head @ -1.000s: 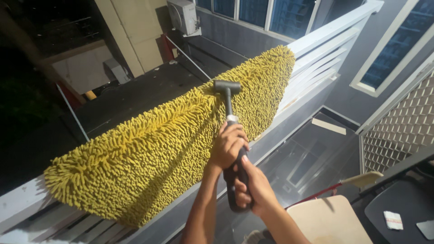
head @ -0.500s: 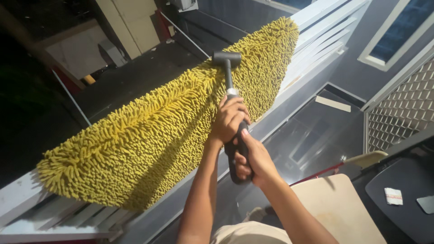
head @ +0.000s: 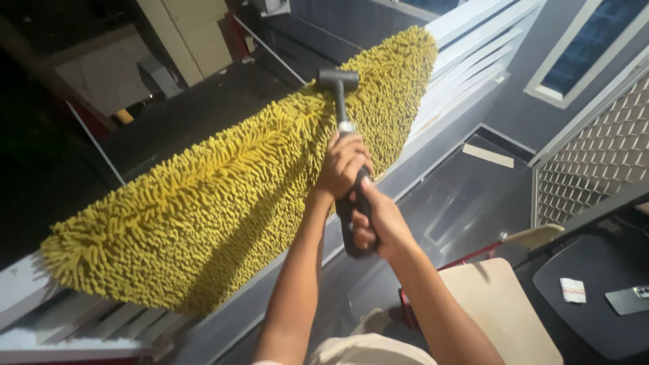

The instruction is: The person uses a handheld vacuum cleaner to clean a yellow shag rug laid out on a balcony floor. The person moves the vacuum head back and forth across the rug's surface in a repetitive cleaning motion.

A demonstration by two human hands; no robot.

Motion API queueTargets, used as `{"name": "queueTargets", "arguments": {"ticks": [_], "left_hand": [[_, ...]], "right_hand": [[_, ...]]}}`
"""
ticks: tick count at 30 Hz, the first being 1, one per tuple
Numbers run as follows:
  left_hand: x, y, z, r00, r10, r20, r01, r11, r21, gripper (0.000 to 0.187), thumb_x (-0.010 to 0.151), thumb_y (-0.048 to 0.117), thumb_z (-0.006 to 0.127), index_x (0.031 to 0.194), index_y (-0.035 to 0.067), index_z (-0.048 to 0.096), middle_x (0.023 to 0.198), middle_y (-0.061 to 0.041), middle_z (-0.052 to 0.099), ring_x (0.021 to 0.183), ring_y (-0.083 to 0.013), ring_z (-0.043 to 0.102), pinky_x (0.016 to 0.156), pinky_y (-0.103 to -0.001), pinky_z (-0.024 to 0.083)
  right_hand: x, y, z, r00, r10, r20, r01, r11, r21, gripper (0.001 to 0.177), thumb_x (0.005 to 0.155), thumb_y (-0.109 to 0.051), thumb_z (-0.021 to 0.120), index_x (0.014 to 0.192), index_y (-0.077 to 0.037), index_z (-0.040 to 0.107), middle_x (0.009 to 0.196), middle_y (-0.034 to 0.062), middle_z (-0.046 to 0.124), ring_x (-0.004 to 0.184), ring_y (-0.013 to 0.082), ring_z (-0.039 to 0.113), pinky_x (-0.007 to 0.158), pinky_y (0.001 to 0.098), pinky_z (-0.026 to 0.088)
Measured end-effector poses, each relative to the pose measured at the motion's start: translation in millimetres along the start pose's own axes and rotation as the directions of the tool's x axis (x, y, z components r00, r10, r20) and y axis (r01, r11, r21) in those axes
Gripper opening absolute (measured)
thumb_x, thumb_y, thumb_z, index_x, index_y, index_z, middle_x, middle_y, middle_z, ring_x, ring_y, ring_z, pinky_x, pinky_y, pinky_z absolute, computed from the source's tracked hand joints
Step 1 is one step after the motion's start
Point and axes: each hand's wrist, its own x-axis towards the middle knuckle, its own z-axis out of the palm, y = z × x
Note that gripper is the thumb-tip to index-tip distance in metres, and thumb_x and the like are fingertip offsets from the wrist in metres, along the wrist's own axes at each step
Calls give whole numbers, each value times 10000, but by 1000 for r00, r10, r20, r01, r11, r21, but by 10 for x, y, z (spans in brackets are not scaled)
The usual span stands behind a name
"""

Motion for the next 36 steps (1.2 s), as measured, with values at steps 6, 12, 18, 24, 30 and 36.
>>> {"name": "queueTargets", "arguments": {"ticks": [6,12,18,24,30,36], "left_hand": [[-303,442,-8,995,-94,38,96,995,-39,395,895,251,423,692,145,745,980,-42,746,1283,-292,586,1216,-548,164],[74,205,-39,998,-43,54,43,999,-6,407,906,267,416,700,152,747,970,-40,740,1265,-287,589,1212,-499,215],[16,173,18,1000,-11,18,11,1000,-26,408,933,248,400,746,142,747,992,-57,731,1266,-287,590,1246,-490,229],[-262,437,-24,987,-133,95,143,983,-116,417,919,243,408,745,108,762,1016,-62,735,1315,-299,562,1245,-522,162],[-101,203,-267,963,-32,266,39,999,-23,428,896,270,396,721,165,773,997,-30,745,1291,-280,554,1203,-547,130],[28,81,-65,991,66,114,-65,998,-9,393,951,279,405,762,180,734,1030,-17,737,1291,-247,591,1253,-509,219]], "right_hand": [[-342,236,-73,999,48,2,-48,997,53,409,991,-524,483,976,-118,534,482,26,384,296,140,278,306,309,225],[-38,-31,-42,999,42,8,-42,997,65,390,1006,-517,486,1011,-130,530,503,10,392,311,130,298,323,315,255],[-13,18,-49,997,58,-50,-55,997,57,411,1017,-527,495,1008,-117,526,494,7,377,302,121,281,302,300,222],[-250,274,-12,999,22,-47,-19,998,52,388,997,-495,480,1002,-109,524,492,45,403,297,166,330,299,333,268],[-170,260,263,997,38,-60,-27,984,176,413,997,-537,471,1005,-127,521,506,26,399,313,152,320,327,314,269],[-23,55,130,999,-1,-43,5,995,104,417,1004,-542,469,1007,-127,507,509,24,401,322,138,306,328,309,261]]}}
